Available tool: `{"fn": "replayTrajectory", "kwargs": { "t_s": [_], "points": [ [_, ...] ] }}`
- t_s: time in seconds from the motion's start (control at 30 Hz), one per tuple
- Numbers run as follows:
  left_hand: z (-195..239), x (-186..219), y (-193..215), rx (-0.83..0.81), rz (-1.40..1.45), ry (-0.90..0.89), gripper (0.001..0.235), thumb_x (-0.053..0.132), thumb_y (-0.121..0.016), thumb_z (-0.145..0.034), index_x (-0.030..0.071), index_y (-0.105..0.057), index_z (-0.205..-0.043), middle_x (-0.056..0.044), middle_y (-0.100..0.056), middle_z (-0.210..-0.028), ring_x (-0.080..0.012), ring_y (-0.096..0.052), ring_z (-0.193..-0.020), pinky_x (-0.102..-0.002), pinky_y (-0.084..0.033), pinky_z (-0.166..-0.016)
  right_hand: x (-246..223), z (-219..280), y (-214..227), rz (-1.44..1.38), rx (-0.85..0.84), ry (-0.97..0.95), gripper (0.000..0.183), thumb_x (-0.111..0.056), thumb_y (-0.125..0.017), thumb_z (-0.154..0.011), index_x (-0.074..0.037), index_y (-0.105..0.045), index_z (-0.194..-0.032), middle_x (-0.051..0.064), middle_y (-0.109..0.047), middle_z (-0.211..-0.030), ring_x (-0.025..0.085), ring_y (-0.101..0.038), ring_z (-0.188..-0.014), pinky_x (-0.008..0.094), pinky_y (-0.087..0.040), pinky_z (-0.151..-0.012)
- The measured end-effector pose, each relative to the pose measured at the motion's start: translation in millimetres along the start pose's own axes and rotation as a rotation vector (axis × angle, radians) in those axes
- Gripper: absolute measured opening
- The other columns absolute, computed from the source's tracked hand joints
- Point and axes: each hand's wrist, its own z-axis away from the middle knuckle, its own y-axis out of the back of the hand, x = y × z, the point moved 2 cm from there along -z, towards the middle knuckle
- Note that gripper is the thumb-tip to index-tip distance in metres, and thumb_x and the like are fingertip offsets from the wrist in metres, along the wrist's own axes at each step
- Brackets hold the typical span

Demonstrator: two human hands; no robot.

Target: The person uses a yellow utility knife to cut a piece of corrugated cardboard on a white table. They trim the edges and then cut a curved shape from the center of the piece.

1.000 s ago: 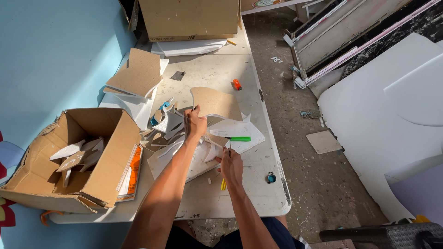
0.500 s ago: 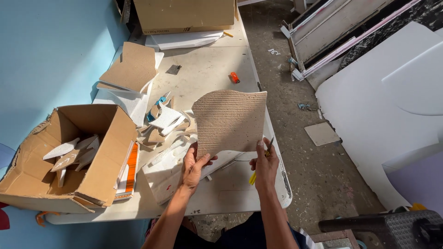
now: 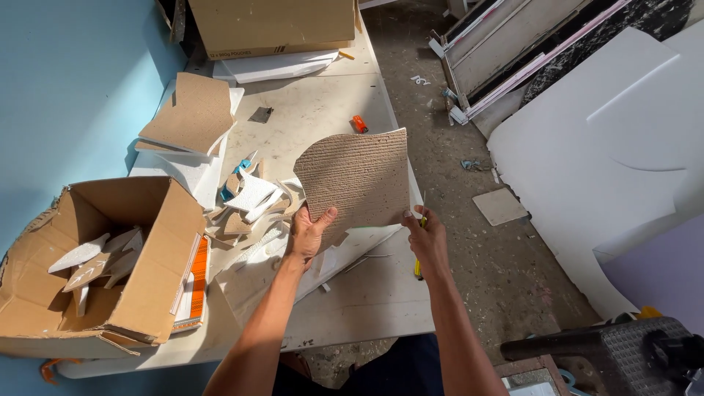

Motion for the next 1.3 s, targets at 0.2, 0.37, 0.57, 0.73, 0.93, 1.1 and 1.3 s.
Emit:
{"fn": "replayTrajectory", "kwargs": {
  "t_s": [0.2,0.37,0.57,0.73,0.93,1.1,1.3],
  "points": [
    [38,66,-17,0.017,-0.078,0.043,0.031,0.030,-0.081,-0.084,0.008,-0.072,-0.104,-0.009,-0.070,-0.091,-0.0235,-0.063,-0.087,-0.042,-0.050,-0.083,-27,15,13,0.363,-0.005,0.083,0.053,-0.010,-0.044,-0.099,0.003,-0.038,-0.150,0.021,-0.063,-0.126,0.036,-0.062,-0.113,0.052,-0.051,-0.090],
    [24,17,-16,0.064,-0.076,0.072,0.026,0.031,-0.082,-0.081,0.010,-0.073,-0.092,-0.006,-0.068,-0.083,-0.0205,-0.062,-0.082,-0.038,-0.049,-0.079,-56,51,-1,0.243,-0.035,0.107,0.051,-0.025,-0.036,-0.107,0.001,-0.036,-0.150,0.015,-0.067,-0.102,0.019,-0.060,-0.083,0.038,-0.057,-0.075],
    [24,3,-36,0.102,-0.039,0.188,0.025,0.030,-0.079,-0.073,0.012,-0.073,-0.088,-0.006,-0.067,-0.083,-0.0207,-0.058,-0.082,-0.038,-0.046,-0.077,-34,67,-2,0.336,-0.098,0.074,0.044,-0.024,-0.044,-0.104,0.001,-0.048,-0.141,0.014,-0.067,-0.094,0.019,-0.060,-0.076,0.038,-0.053,-0.067],
    [25,15,-66,0.090,-0.055,0.190,0.048,0.042,-0.085,-0.072,0.001,-0.065,-0.087,-0.017,-0.061,-0.082,-0.0273,-0.055,-0.084,-0.041,-0.042,-0.075,-46,89,-11,0.440,-0.194,0.067,0.048,-0.017,-0.041,-0.104,0.003,-0.040,-0.148,0.018,-0.068,-0.092,0.022,-0.063,-0.076,0.037,-0.054,-0.066],
    [29,35,-92,0.044,0.008,0.200,0.045,0.039,-0.085,-0.076,0.003,-0.064,-0.094,-0.011,-0.059,-0.086,-0.0223,-0.051,-0.086,-0.038,-0.039,-0.072,-39,76,-9,0.559,-0.032,0.145,0.039,-0.023,-0.045,-0.105,0.000,-0.055,-0.135,0.021,-0.073,-0.093,0.032,-0.071,-0.080,0.042,-0.053,-0.065],
    [28,18,-94,0.028,0.060,0.114,0.044,0.031,-0.083,-0.082,0.005,-0.068,-0.114,-0.012,-0.066,-0.100,-0.0214,-0.056,-0.094,-0.039,-0.043,-0.076,-41,77,-8,0.645,0.005,0.287,0.038,-0.012,-0.048,-0.102,0.001,-0.057,-0.136,0.024,-0.072,-0.103,0.041,-0.072,-0.088,0.041,-0.058,-0.065],
    [44,63,-105,0.023,0.073,0.085,0.048,0.033,-0.084,-0.081,0.006,-0.067,-0.118,-0.012,-0.067,-0.106,-0.0219,-0.058,-0.100,-0.041,-0.046,-0.080,-16,69,-7,0.656,0.037,0.378,0.037,-0.006,-0.051,-0.100,0.001,-0.058,-0.136,0.026,-0.072,-0.102,0.044,-0.071,-0.088,0.045,-0.059,-0.063]
  ]
}}
